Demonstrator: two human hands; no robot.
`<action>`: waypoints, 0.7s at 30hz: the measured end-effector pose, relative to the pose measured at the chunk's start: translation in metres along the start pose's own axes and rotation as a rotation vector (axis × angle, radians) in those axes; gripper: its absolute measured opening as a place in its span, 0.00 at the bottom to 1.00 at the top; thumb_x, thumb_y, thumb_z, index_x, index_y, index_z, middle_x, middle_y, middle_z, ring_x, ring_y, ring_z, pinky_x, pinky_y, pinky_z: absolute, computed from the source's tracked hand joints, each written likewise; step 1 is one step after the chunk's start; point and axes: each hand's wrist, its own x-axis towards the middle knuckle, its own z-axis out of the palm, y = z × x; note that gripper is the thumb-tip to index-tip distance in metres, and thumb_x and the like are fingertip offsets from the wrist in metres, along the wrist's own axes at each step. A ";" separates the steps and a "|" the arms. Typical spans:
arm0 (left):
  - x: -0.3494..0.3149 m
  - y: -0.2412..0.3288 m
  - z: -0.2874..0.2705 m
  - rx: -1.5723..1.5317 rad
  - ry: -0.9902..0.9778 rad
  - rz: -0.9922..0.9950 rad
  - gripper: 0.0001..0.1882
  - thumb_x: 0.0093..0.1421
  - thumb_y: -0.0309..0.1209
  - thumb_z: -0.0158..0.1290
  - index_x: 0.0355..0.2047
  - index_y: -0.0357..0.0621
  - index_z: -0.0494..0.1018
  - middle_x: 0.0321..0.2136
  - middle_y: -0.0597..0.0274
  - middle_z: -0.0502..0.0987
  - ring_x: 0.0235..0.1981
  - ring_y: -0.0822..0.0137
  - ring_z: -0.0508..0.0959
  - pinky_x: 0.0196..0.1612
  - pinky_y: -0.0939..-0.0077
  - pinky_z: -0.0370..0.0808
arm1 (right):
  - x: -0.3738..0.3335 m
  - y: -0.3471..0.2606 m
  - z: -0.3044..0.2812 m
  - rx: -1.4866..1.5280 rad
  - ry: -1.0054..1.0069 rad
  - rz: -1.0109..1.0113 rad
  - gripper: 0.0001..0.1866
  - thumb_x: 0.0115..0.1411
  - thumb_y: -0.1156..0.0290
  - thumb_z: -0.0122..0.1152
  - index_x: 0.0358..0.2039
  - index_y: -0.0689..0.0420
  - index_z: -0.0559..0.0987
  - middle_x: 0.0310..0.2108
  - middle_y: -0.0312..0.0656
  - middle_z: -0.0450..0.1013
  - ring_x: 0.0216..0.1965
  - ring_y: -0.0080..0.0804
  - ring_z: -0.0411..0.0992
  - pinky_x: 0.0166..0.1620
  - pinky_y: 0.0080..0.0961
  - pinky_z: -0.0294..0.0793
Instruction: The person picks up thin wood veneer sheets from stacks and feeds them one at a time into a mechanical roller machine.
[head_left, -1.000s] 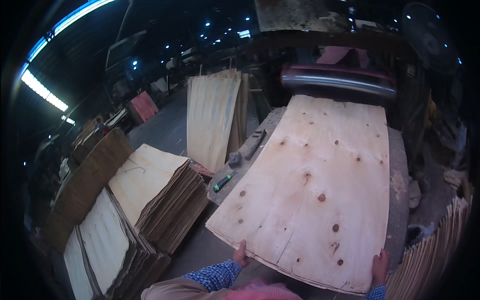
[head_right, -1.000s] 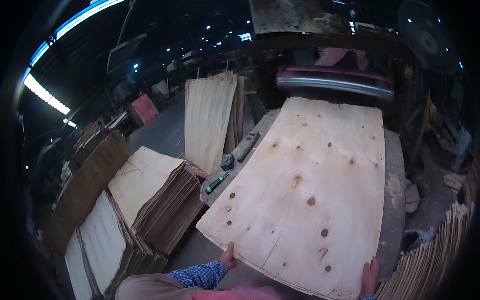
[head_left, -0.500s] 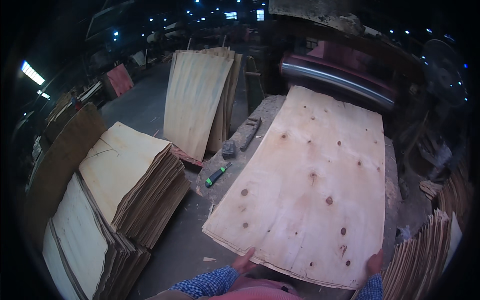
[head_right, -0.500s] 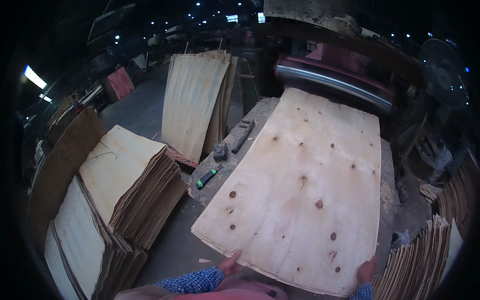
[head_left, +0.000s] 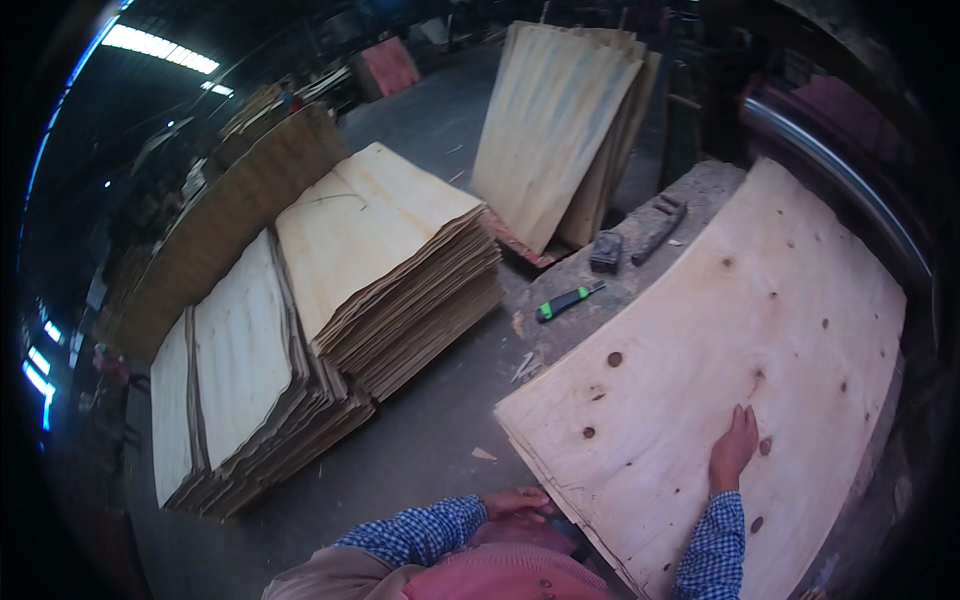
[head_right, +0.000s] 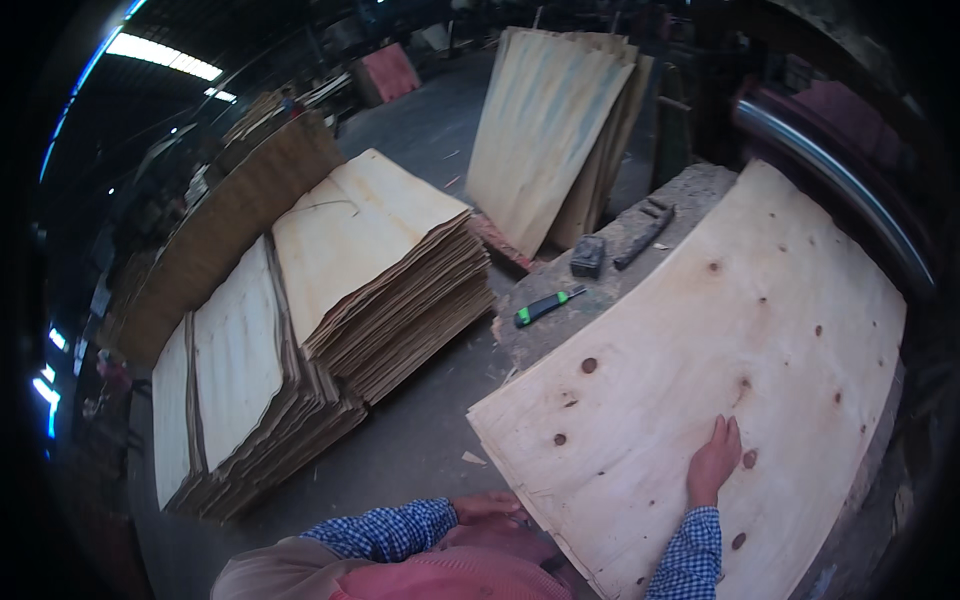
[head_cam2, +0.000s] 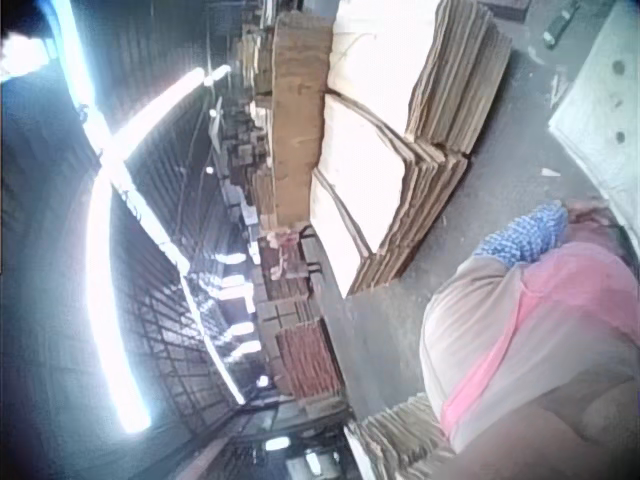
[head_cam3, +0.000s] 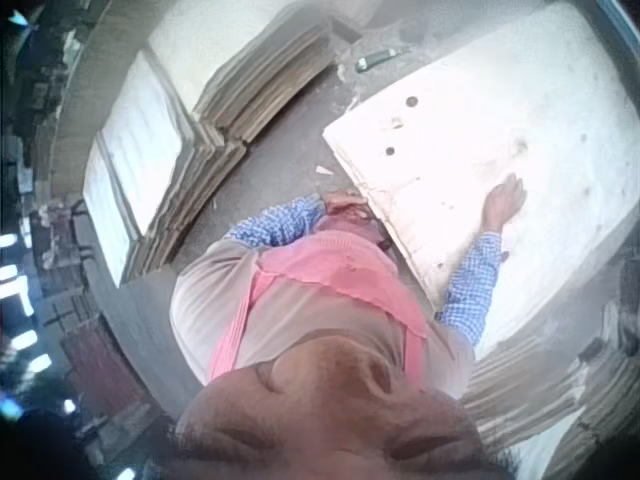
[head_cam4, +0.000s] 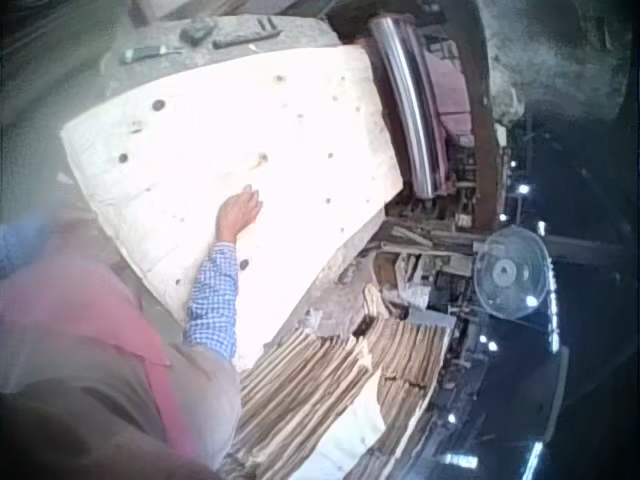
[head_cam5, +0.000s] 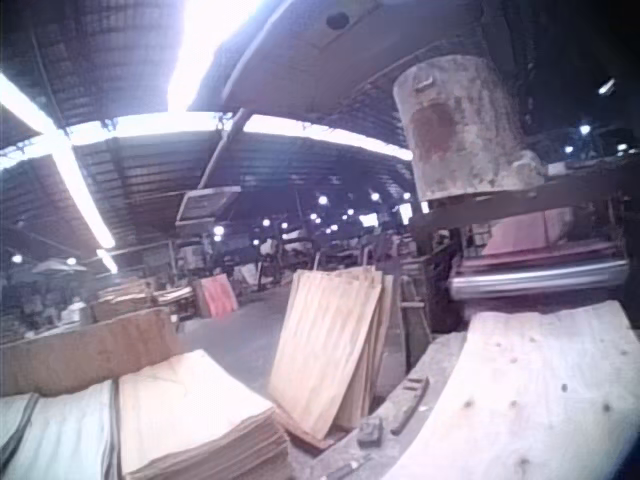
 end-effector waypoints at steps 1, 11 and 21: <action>-0.038 0.029 0.020 0.018 0.120 -0.002 0.24 0.62 0.43 0.55 0.54 0.44 0.65 0.47 0.61 0.75 0.42 0.67 0.78 0.44 0.74 0.77 | 0.008 -0.032 0.016 0.019 0.003 -0.057 0.27 0.56 0.73 0.54 0.57 0.62 0.66 0.61 0.54 0.59 0.63 0.52 0.55 0.65 0.44 0.51; -0.134 -0.099 -0.155 -0.544 0.919 -0.126 0.12 0.63 0.38 0.48 0.35 0.43 0.76 0.30 0.63 0.81 0.26 0.72 0.79 0.25 0.76 0.74 | 0.044 -0.175 0.085 -0.059 -0.020 -0.248 0.23 0.61 0.67 0.54 0.55 0.66 0.69 0.58 0.62 0.61 0.61 0.57 0.58 0.63 0.46 0.55; -0.197 0.019 -0.351 -0.692 0.893 0.176 0.18 0.64 0.47 0.47 0.29 0.47 0.75 0.28 0.67 0.79 0.26 0.74 0.77 0.25 0.78 0.71 | 0.081 -0.188 0.129 -0.689 0.097 -0.612 0.18 0.64 0.65 0.52 0.51 0.62 0.75 0.51 0.53 0.71 0.52 0.47 0.70 0.55 0.38 0.70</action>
